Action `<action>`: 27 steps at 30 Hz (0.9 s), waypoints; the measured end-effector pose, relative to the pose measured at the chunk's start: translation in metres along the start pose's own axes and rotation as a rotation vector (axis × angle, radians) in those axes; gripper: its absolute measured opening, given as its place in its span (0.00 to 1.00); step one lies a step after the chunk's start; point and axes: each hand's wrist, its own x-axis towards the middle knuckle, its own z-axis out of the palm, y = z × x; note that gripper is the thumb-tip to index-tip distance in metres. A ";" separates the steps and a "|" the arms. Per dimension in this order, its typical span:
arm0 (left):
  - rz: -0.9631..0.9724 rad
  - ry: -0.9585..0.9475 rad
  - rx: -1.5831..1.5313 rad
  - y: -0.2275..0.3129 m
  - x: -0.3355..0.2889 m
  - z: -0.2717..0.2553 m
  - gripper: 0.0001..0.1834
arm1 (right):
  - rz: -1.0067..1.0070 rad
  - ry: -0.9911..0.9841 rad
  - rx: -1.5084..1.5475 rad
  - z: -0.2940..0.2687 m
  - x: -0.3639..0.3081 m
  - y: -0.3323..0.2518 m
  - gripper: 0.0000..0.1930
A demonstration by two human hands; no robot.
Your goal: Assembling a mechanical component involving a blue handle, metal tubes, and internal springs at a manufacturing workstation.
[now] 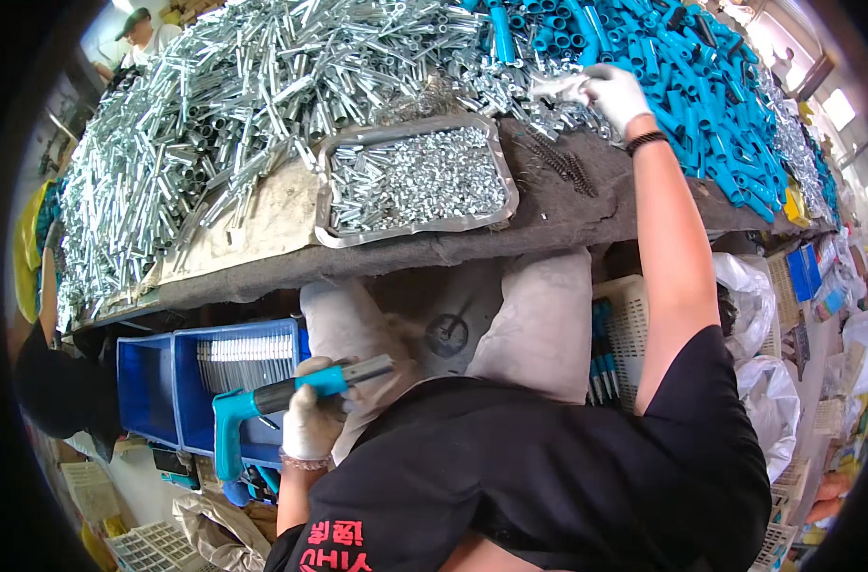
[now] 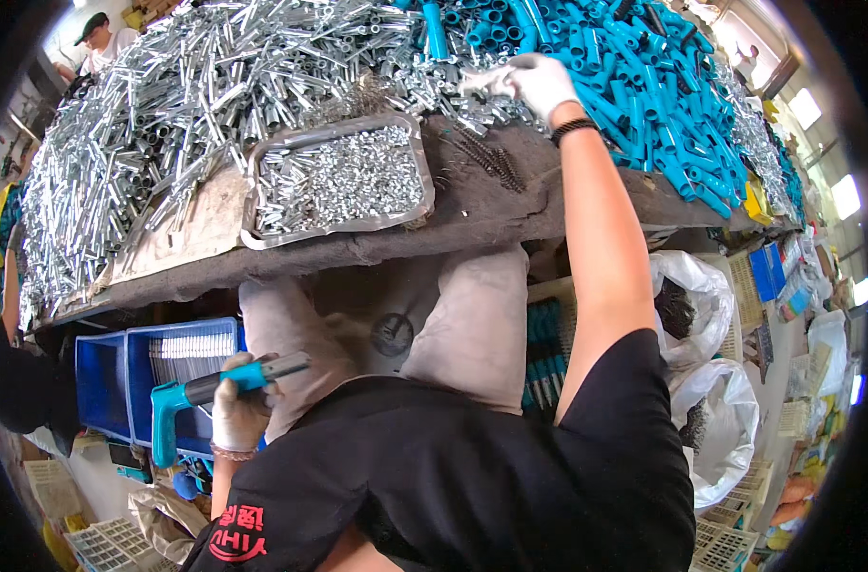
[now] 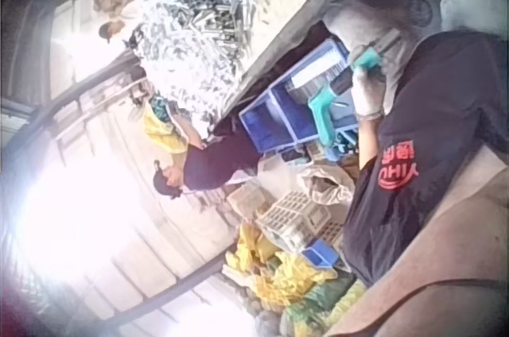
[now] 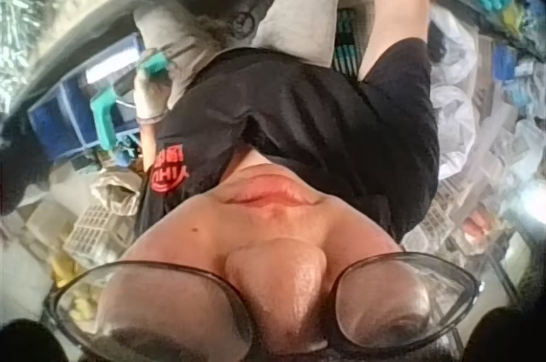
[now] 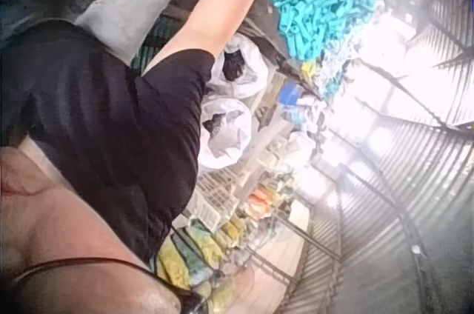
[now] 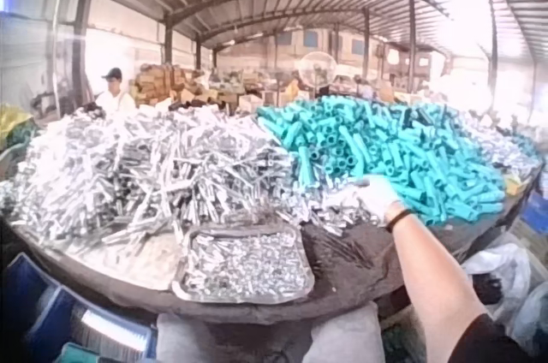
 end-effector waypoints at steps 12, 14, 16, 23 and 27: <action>0.039 -0.012 -0.124 -0.009 0.031 -0.006 0.24 | 0.172 0.240 -0.463 -0.149 -0.091 0.058 0.14; 0.017 -0.024 -0.122 -0.013 0.042 0.004 0.24 | -0.029 0.289 -0.653 -0.145 -0.093 0.106 0.10; -0.003 -0.012 -0.131 -0.014 0.045 0.009 0.25 | -0.072 0.209 -0.677 -0.125 -0.096 0.131 0.13; 0.045 0.002 -0.124 -0.002 0.028 0.007 0.23 | 0.276 -0.097 -1.299 -0.102 -0.062 0.045 0.16; 0.053 0.045 -0.156 -0.008 0.025 -0.005 0.28 | -0.135 0.075 -0.585 -0.051 -0.041 0.023 0.16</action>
